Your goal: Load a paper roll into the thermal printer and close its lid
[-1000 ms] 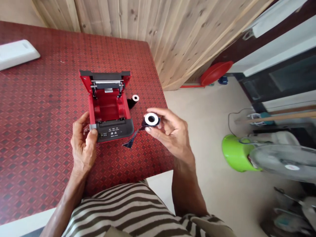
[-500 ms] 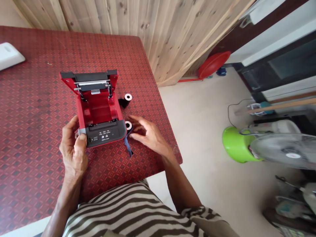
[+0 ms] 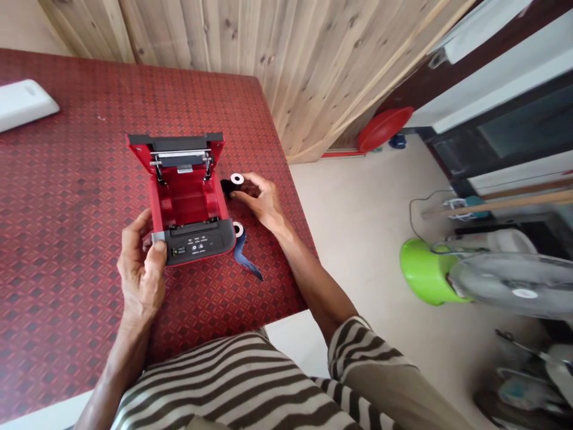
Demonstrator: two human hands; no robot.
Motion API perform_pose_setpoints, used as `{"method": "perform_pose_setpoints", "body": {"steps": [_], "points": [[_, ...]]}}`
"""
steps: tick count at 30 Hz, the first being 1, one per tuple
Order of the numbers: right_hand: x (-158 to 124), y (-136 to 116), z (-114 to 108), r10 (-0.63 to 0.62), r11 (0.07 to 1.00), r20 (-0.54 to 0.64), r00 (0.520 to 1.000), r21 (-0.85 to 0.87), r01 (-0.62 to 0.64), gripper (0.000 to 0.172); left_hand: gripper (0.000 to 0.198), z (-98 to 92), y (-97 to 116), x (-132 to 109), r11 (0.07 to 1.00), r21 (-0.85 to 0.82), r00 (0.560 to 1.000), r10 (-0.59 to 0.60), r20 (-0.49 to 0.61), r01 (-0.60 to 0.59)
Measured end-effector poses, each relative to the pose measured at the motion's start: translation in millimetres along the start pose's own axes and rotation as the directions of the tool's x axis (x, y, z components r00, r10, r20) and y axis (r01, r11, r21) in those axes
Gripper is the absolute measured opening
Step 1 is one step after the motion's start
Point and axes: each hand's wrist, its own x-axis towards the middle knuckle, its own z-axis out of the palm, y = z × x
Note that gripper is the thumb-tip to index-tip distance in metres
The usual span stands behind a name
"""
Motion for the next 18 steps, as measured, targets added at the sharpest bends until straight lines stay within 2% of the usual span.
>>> {"method": "perform_pose_setpoints", "body": {"steps": [3,5,7,8,10,12,14,16,18], "points": [[-12,-19,-20,-0.045,0.995,-0.048,0.998,0.090,0.050,0.043,0.049,0.5,2,-1,1.000,-0.021,1.000,0.002,0.010,-0.002],[-24,-43,-39,-0.081,0.981,-0.020,0.997,0.178,0.083,0.054,0.049,0.9,2,-1,1.000,-0.022,1.000,-0.002,0.013,0.002],[-36,-73,-58,-0.125,0.972,0.079,0.989,0.212,0.105,0.056,0.051,1.4,2,-2,1.000,-0.015,1.000,-0.003,0.001,0.003],[-41,-88,-64,-0.153,0.967,0.164,0.975,0.226,0.114,0.054,0.051,1.5,2,-2,1.000,-0.007,1.000,-0.004,-0.003,0.003],[-45,-115,-70,-0.212,0.964,0.335,0.918,0.224,0.141,0.050,0.053,1.4,1,-2,1.000,0.006,1.000,-0.004,-0.008,0.004],[-44,-135,-63,-0.276,0.961,0.448,0.850,0.144,0.236,0.042,0.057,0.8,0,-2,1.000,0.010,1.000,-0.022,-0.002,0.022],[-38,-145,-44,-0.340,0.913,0.498,0.797,-0.026,0.406,0.029,0.061,-0.2,0,-2,0.999,-0.008,0.999,-0.049,0.012,0.049],[-33,-149,-20,-0.369,0.796,0.531,0.763,-0.242,0.554,0.021,0.063,-1.0,0,-3,0.997,-0.022,0.996,-0.076,0.038,0.077],[-30,-150,4,-0.335,0.655,0.556,0.760,-0.442,0.612,0.016,0.063,-1.2,1,-3,0.997,-0.024,0.996,-0.077,0.052,0.078]]}}
